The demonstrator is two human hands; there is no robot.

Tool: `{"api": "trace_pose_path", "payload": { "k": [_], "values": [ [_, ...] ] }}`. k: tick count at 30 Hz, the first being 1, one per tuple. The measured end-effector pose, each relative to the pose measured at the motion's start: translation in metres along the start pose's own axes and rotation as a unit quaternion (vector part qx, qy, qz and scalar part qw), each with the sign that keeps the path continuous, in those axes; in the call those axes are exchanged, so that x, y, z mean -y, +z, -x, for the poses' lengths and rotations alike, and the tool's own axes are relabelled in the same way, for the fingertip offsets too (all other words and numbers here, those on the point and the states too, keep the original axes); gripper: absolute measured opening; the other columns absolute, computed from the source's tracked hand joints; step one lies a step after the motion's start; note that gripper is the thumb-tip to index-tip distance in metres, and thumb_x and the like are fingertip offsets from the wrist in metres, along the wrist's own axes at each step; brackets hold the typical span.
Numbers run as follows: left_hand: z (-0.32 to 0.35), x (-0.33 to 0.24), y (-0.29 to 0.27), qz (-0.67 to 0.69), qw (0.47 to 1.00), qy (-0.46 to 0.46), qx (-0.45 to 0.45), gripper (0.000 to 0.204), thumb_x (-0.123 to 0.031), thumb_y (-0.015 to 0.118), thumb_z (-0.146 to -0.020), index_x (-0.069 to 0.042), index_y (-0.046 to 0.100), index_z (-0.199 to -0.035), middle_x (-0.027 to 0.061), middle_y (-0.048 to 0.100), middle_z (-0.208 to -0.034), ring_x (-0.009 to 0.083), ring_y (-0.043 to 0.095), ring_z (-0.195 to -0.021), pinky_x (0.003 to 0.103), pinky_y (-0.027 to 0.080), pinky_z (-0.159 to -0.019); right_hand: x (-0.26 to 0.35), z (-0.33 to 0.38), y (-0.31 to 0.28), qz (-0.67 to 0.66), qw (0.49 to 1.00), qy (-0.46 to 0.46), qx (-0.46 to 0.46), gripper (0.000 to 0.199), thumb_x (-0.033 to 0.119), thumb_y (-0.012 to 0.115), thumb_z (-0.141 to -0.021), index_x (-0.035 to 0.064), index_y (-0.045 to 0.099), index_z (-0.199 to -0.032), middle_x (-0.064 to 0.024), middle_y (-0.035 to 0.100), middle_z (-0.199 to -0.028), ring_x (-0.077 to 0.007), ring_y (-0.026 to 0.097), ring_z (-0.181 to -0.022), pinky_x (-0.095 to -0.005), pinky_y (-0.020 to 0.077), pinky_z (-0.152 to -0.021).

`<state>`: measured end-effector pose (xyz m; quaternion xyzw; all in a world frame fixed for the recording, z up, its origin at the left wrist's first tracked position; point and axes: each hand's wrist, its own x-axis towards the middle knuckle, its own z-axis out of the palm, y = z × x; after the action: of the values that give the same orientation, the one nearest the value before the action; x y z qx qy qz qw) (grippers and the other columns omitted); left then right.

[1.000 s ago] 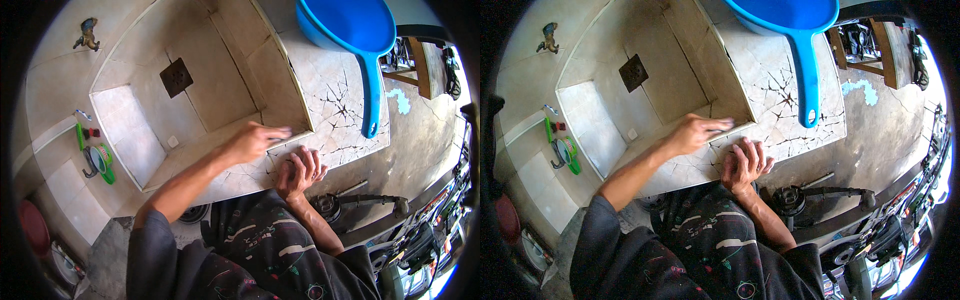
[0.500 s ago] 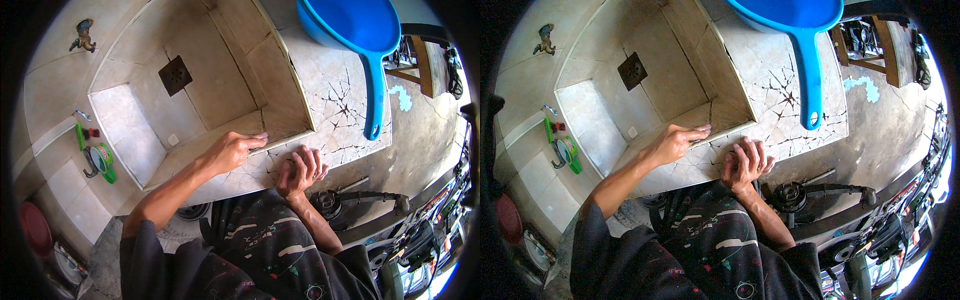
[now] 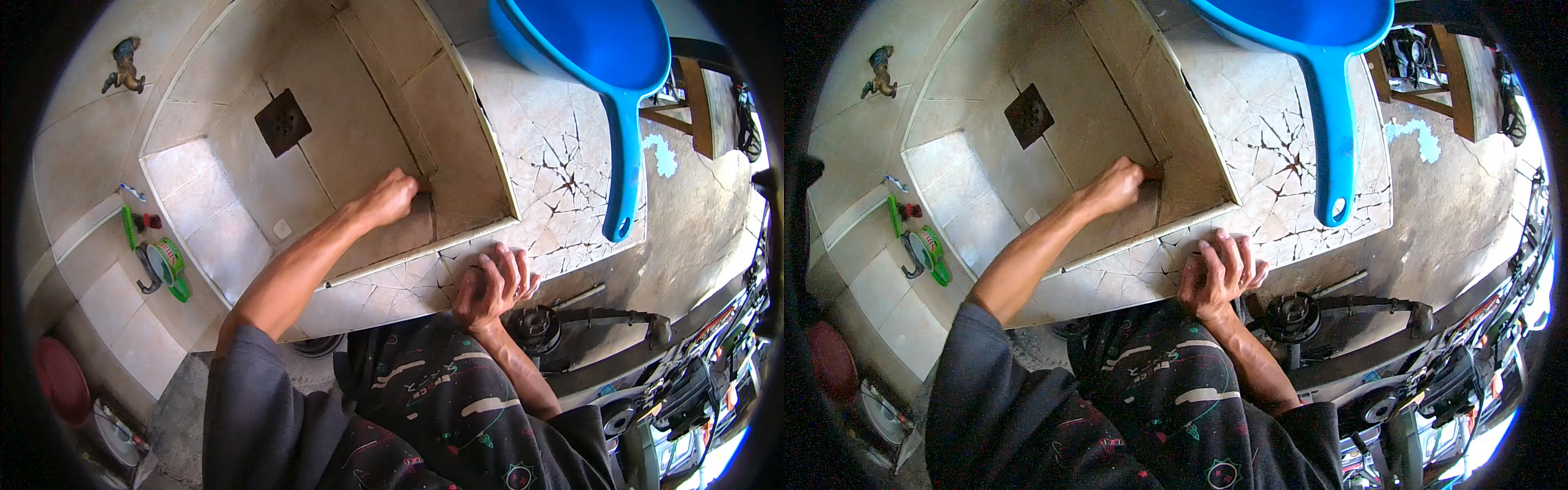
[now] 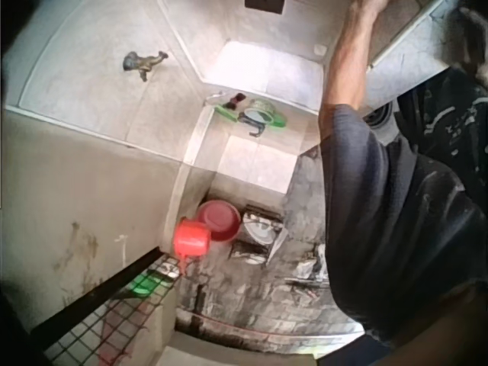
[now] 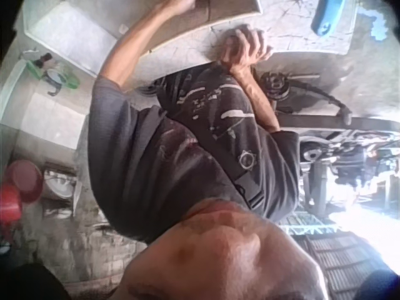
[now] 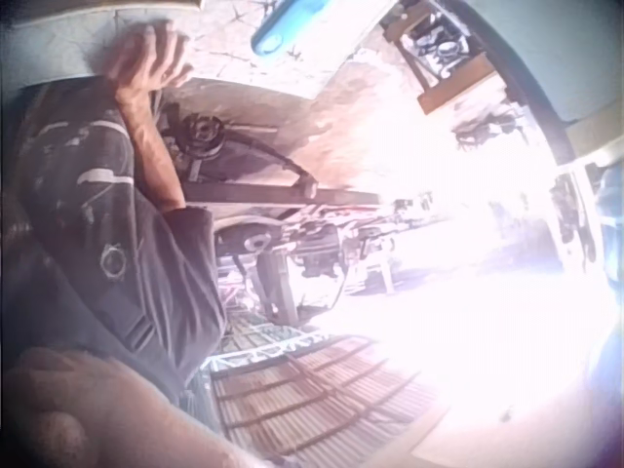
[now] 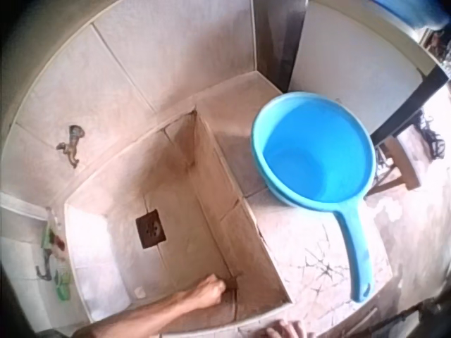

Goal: The person scrubs a tiled utility sink with a green sponge and a small metal scraper. They rinse the sponge, wipe the sink basin and rim, and scrape grout lines and corners. The person also washes their hands during the process.

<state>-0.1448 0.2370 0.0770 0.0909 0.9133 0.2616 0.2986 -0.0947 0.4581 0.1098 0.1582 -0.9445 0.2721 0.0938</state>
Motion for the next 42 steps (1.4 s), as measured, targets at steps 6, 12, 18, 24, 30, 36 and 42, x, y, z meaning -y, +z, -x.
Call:
{"api": "trace_pose_path", "payload": {
  "k": [6,12,18,24,30,36,42],
  "values": [
    [-0.012,0.014,0.01,0.077,0.996,0.04,0.003,0.015,0.007,0.053,-0.066,0.008,0.063,-0.077,0.0292,0.059,-0.072,0.0394,0.061,-0.065,0.043,0.049,-0.059,0.0,0.0,0.0,0.007,1.0,-0.003,0.001,0.03,0.011,0.057,-0.071,0.0107,0.058,-0.101,-0.011,0.056,-0.115,-0.0313,0.046,-0.114,-0.0437,0.0117,-0.104],
    [-0.014,0.025,0.027,0.159,0.987,0.017,-0.015,0.007,0.006,0.053,-0.061,0.006,0.06,-0.063,0.0282,0.055,-0.066,0.0416,0.058,-0.059,0.045,0.047,-0.053,-0.001,0.002,-0.001,-0.01,1.0,0.013,0.008,0.032,0.01,0.057,-0.071,0.0113,0.058,-0.103,-0.0109,0.057,-0.116,-0.0316,0.044,-0.117,-0.045,0.0082,-0.107],
    [-0.01,0.017,0.026,0.038,0.974,0.134,-0.178,0.011,0.008,0.049,-0.065,0.006,0.052,-0.055,0.03,0.044,-0.054,0.0306,0.052,-0.043,0.043,0.041,-0.044,-0.003,0.004,-0.001,-0.019,1.0,0.008,0.003,0.032,0.01,0.058,-0.071,0.0106,0.058,-0.102,-0.0105,0.057,-0.116,-0.0315,0.043,-0.119,-0.0466,0.0063,-0.107],
    [-0.003,0.001,0.008,0.094,0.995,0.024,-0.03,0.026,0.01,0.051,-0.063,0.003,0.065,-0.083,0.0311,0.054,-0.067,0.0393,0.061,-0.061,0.043,0.049,-0.055,-0.002,0.003,-0.001,-0.009,1.0,-0.002,0.012,0.028,0.011,0.058,-0.073,0.0106,0.058,-0.101,-0.01,0.058,-0.115,-0.0309,0.044,-0.118,-0.0468,0.0067,-0.107],
    [0.009,-0.018,-0.009,0.207,0.975,0.023,-0.082,0.032,0.011,0.049,-0.066,0.004,0.066,-0.093,0.03,0.057,-0.079,0.0391,0.063,-0.069,0.043,0.049,-0.061,0.0,0.004,0.001,-0.017,1.0,0.02,-0.004,0.024,0.015,0.057,-0.076,0.0127,0.06,-0.1,-0.0064,0.059,-0.114,-0.0297,0.043,-0.119,-0.0474,0.0046,-0.108],
    [0.022,-0.024,-0.014,0.242,0.969,0.035,0.041,0.036,0.009,0.047,-0.066,0.003,0.066,-0.096,0.0272,0.06,-0.094,0.0378,0.064,-0.069,0.042,0.051,-0.064,0.0,0.001,0.001,-0.012,1.0,0.007,-0.006,0.025,0.012,0.056,-0.075,0.0101,0.059,-0.1,-0.0089,0.057,-0.114,-0.0301,0.045,-0.116,-0.0456,0.0099,-0.105],
    [0.026,-0.025,-0.009,0.161,0.987,0.018,0.001,0.038,0.012,0.047,-0.067,0.002,0.066,-0.098,0.0293,0.06,-0.079,0.0346,0.063,-0.062,0.04,0.051,-0.059,0.001,-0.001,0.0,-0.025,1.0,-0.001,-0.018,0.025,0.013,0.056,-0.076,0.0097,0.059,-0.1,-0.0092,0.058,-0.114,-0.0296,0.044,-0.117,-0.0448,0.0115,-0.104]
  ]
}}
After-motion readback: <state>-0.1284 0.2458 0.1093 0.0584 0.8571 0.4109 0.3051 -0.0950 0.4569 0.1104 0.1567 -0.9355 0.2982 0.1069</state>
